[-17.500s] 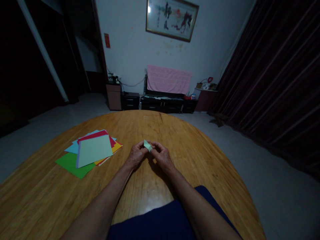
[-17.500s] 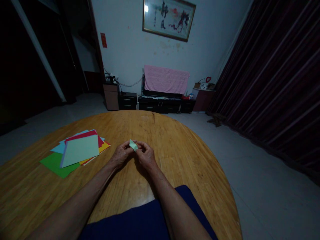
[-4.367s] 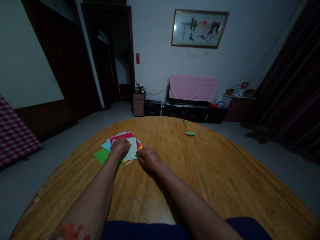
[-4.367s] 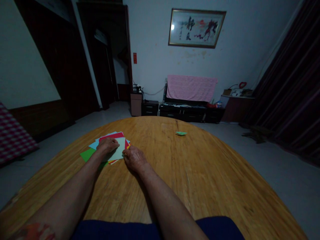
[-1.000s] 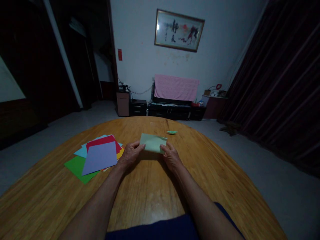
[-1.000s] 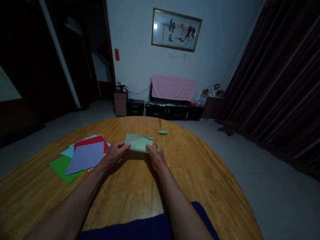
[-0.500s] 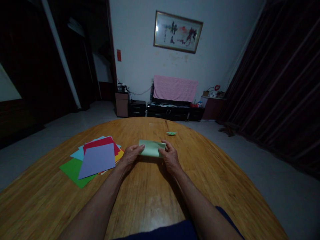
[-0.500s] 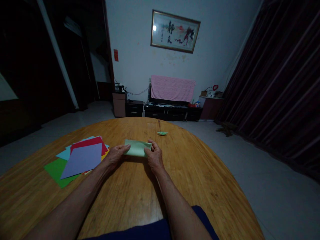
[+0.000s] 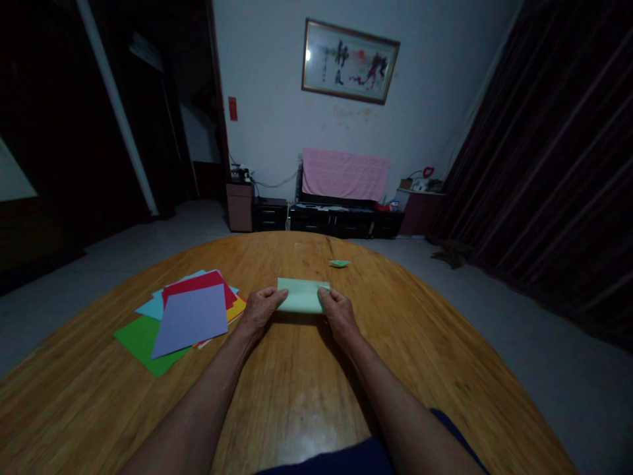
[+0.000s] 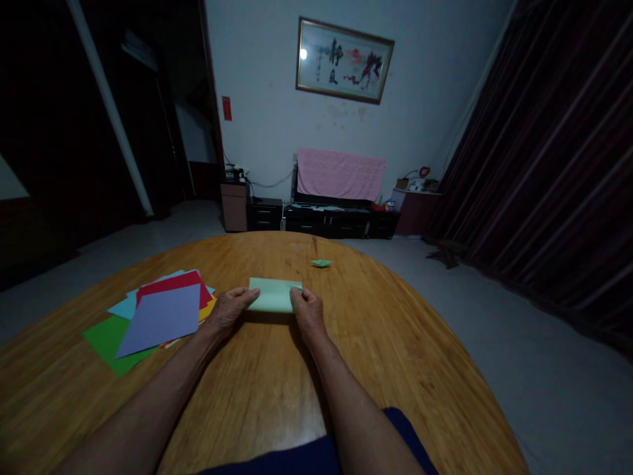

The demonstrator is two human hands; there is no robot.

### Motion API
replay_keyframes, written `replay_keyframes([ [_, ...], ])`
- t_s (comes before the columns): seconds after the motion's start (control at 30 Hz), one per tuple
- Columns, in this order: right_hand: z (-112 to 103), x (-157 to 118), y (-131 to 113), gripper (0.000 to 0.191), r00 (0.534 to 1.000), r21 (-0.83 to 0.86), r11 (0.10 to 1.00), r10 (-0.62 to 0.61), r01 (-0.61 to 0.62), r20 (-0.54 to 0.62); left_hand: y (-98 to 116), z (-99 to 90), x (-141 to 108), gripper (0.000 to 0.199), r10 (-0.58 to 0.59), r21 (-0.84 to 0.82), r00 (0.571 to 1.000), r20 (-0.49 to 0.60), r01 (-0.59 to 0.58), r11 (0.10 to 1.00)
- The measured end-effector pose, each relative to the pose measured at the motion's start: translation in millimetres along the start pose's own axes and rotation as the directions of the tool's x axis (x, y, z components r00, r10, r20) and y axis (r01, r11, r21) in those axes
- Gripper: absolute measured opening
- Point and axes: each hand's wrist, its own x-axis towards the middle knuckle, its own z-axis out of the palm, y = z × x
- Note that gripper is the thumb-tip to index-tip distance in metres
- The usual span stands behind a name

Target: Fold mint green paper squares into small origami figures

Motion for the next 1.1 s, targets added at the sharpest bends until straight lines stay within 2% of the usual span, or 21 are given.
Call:
replay_keyframes([
  [0.17,-3,2,5,0.038,0.999,-0.046,0.998,-0.035,0.036,0.023,5,2.3,1,0.034,0.013,-0.034,0.999,-0.034,-0.014,0.999],
  [0.4,-6,2,1,0.043,0.992,0.065,0.998,-0.017,0.009,0.123,-3,-1.9,9,0.032,0.029,-0.014,0.999,-0.043,-0.030,0.999],
  [0.67,-9,5,4,0.033,0.999,-0.006,1.000,-0.012,0.012,0.050,-7,-1.0,8,0.033,0.019,-0.008,0.998,-0.052,-0.019,1.000],
  [0.87,-9,5,3,0.035,0.998,-0.050,0.997,-0.053,0.055,0.033,-11,-2.1,10,0.033,0.056,0.053,0.997,-0.057,-0.053,0.997],
  [1.1,-9,8,6,0.036,0.998,-0.046,0.997,-0.055,0.056,0.017,-11,-4.1,9,0.034,0.051,0.043,0.997,-0.056,-0.049,0.998],
])
